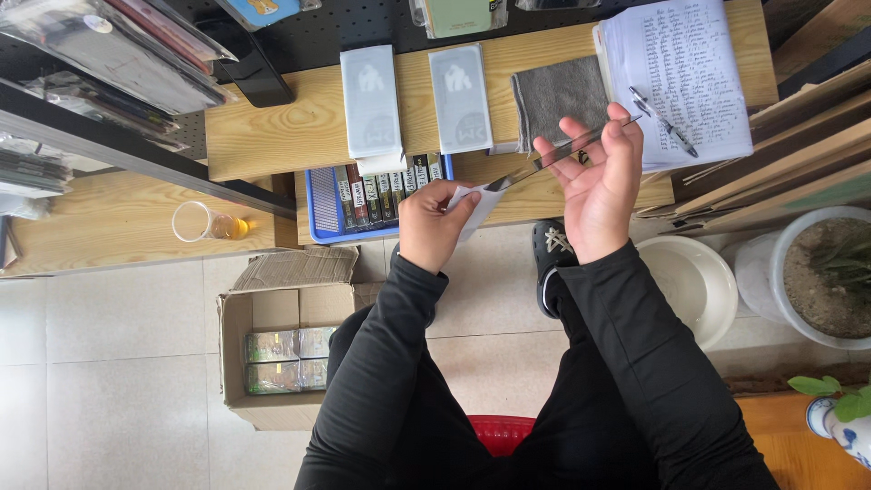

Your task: The person sits and repeatedly takes a black rectangular item out of a white paper sleeve, places it on the table, and then slides it back into the sleeve. This process is repeated multiple times with the same item.

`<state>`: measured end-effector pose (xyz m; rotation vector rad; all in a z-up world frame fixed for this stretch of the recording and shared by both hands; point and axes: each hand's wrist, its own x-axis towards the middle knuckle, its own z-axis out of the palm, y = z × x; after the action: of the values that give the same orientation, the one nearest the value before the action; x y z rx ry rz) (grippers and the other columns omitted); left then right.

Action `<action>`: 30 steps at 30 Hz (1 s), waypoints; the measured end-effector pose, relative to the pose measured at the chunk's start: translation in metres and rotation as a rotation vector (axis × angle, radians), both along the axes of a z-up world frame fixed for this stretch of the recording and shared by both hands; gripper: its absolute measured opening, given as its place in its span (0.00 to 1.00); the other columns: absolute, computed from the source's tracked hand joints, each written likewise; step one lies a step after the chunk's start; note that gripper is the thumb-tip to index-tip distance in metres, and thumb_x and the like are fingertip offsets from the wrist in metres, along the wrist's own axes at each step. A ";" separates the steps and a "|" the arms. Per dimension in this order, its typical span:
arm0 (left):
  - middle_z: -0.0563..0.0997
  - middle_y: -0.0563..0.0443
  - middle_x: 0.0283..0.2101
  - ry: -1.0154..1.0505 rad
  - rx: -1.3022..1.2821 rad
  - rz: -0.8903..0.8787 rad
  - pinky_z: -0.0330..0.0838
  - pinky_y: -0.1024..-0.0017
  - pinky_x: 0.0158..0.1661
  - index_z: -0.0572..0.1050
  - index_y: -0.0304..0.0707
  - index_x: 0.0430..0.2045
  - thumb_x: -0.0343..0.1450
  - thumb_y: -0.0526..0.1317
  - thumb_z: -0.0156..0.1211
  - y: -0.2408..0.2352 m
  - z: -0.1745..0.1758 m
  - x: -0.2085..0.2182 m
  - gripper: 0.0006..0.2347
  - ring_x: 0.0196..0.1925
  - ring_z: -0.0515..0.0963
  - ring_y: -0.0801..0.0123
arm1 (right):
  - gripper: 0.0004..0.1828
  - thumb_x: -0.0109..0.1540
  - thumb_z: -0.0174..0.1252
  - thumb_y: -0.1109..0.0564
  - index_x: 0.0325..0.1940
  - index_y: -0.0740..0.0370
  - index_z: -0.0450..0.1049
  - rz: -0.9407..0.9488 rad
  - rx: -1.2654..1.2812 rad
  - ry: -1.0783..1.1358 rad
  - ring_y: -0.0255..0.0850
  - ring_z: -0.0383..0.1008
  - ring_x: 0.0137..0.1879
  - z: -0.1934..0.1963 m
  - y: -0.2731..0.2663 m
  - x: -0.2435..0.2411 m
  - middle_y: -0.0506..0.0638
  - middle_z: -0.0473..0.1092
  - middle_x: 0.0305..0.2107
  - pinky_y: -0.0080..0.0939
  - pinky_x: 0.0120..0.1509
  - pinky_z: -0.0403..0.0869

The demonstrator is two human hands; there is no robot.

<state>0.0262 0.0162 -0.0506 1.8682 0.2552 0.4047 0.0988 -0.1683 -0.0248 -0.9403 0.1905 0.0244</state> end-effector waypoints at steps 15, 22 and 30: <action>0.83 0.51 0.27 -0.099 0.266 -0.057 0.77 0.70 0.28 0.84 0.46 0.27 0.63 0.34 0.69 -0.003 0.007 -0.002 0.04 0.28 0.82 0.57 | 0.28 0.66 0.61 0.45 0.62 0.52 0.54 -0.046 -0.241 -0.200 0.51 0.80 0.47 -0.009 -0.003 0.003 0.57 0.67 0.45 0.56 0.60 0.82; 0.83 0.51 0.29 -0.089 0.319 -0.098 0.77 0.66 0.31 0.84 0.46 0.29 0.63 0.35 0.68 -0.004 -0.002 -0.003 0.05 0.31 0.83 0.55 | 0.28 0.70 0.59 0.53 0.66 0.60 0.52 -0.045 -0.420 -0.395 0.45 0.72 0.50 -0.007 0.004 -0.004 0.61 0.63 0.47 0.57 0.58 0.81; 0.83 0.59 0.33 -0.089 0.358 -0.174 0.71 0.75 0.32 0.82 0.44 0.30 0.66 0.38 0.64 -0.004 -0.006 -0.002 0.03 0.27 0.77 0.73 | 0.28 0.64 0.62 0.53 0.63 0.58 0.58 -0.076 -0.551 -0.508 0.40 0.66 0.57 0.012 0.015 -0.011 0.60 0.63 0.47 0.47 0.52 0.83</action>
<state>0.0245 0.0122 -0.0563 2.1956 -0.0453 0.4328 0.0876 -0.1533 -0.0131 -1.4524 -0.2536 -0.3506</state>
